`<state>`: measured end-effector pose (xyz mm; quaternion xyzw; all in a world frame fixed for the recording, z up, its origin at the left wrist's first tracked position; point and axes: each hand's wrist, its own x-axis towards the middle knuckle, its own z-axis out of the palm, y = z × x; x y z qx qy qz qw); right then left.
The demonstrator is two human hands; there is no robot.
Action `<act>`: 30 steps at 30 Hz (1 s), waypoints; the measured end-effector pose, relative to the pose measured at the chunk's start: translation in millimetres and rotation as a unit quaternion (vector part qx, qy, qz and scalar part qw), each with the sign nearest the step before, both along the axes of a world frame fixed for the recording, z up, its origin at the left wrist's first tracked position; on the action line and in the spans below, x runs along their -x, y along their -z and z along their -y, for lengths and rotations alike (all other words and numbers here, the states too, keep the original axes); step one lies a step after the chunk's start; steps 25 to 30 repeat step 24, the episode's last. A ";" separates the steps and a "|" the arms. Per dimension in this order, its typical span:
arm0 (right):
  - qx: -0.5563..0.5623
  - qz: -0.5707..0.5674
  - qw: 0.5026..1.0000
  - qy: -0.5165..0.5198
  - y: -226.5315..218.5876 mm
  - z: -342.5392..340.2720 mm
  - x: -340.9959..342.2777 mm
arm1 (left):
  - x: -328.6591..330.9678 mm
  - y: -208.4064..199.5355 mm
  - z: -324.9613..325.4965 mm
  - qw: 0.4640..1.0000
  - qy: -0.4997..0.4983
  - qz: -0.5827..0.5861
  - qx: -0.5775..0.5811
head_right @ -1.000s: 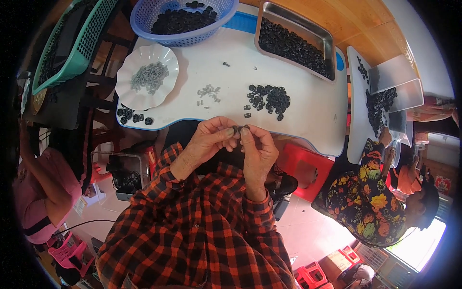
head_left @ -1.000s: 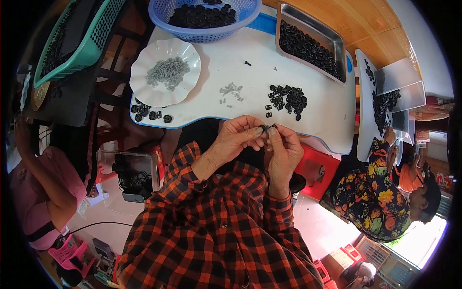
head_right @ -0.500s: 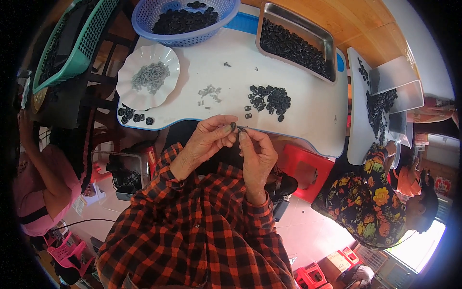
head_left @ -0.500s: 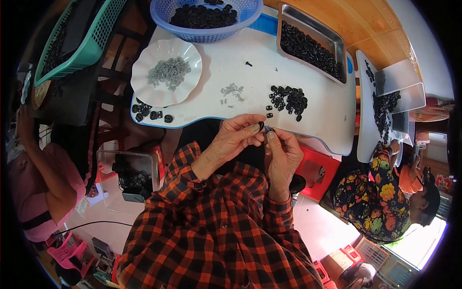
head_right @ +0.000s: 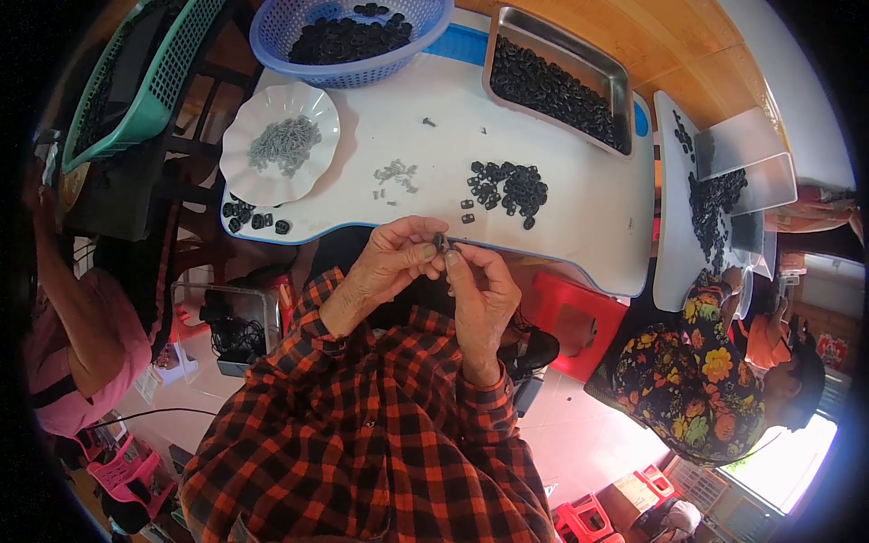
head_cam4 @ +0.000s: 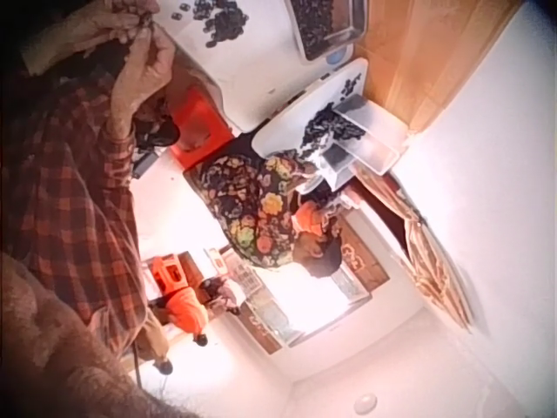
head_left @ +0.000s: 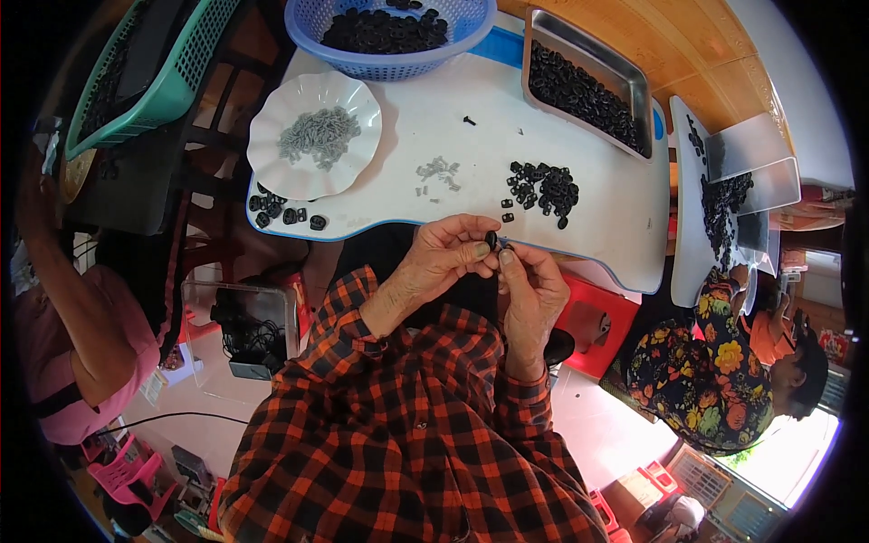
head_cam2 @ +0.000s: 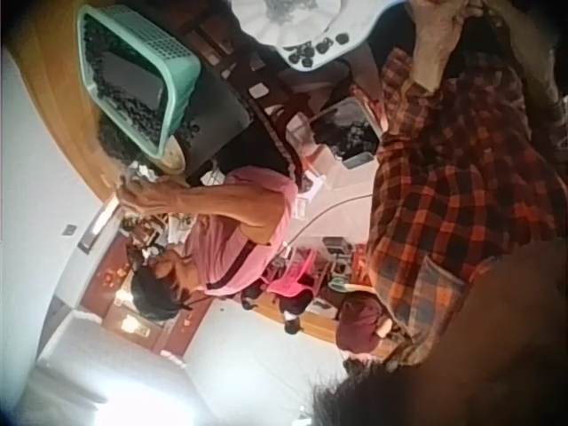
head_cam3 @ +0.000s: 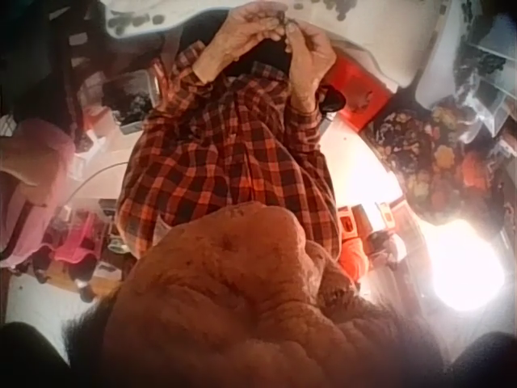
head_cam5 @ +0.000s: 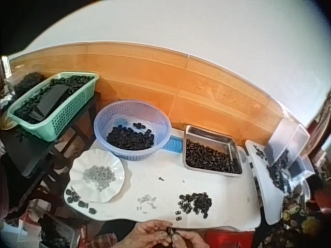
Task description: The person sorts and assembles small plastic parts and rubber components by hand on a table.
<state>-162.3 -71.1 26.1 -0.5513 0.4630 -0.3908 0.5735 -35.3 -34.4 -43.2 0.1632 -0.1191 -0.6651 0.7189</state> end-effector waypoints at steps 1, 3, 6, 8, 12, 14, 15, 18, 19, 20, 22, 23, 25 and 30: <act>0.003 -0.003 1.000 -0.001 -0.6 0.0 -0.3 | 0.1 1.1 0.1 1.000 0.001 0.006 0.006; 0.005 -0.006 1.000 -0.002 0.1 -0.1 -0.5 | 0.1 2.7 -0.1 1.000 0.001 0.011 0.012; 0.019 0.003 1.000 -0.008 2.6 -0.3 0.4 | -0.3 3.7 -1.0 1.000 -0.002 0.028 0.003; 0.009 -0.010 1.000 -0.013 0.7 -0.3 1.0 | -0.9 3.5 -1.0 0.999 -0.003 0.038 0.012; 0.021 -0.006 1.000 -0.007 -2.0 -0.9 -0.8 | -1.2 -5.0 -3.0 0.995 -0.016 0.103 -0.001; 0.033 -0.013 0.999 -0.007 4.7 -0.1 2.1 | -1.9 -7.3 -4.3 0.980 -0.035 0.194 -0.015; 0.034 -0.013 0.999 -0.006 4.5 0.3 2.8 | -2.2 -9.4 -4.4 0.980 -0.034 0.193 -0.015; 0.044 -0.037 0.998 -0.010 2.3 0.7 4.4 | -3.8 -13.5 -5.6 0.973 -0.030 0.227 -0.027; 0.033 -0.055 0.998 -0.017 -0.6 0.6 4.5 | -4.7 -13.5 -6.2 0.970 -0.030 0.241 -0.028; 0.023 -0.072 0.997 -0.023 -2.1 0.6 4.8 | -5.2 -13.2 -6.7 0.966 -0.029 0.254 -0.030; 0.011 -0.069 0.997 -0.030 -1.6 1.2 5.9 | -5.1 -12.2 -7.7 0.967 -0.031 0.250 -0.030; 0.000 -0.066 0.997 -0.036 -0.9 1.5 6.5 | -4.6 -11.3 -8.1 0.968 -0.033 0.246 -0.031; 0.000 -0.067 0.997 -0.035 -1.3 1.6 6.6 | -4.5 -11.5 -7.8 0.968 -0.032 0.245 -0.030; 0.000 -0.067 0.997 -0.035 -1.3 1.6 6.6 | -4.5 -11.5 -7.8 0.968 -0.032 0.245 -0.030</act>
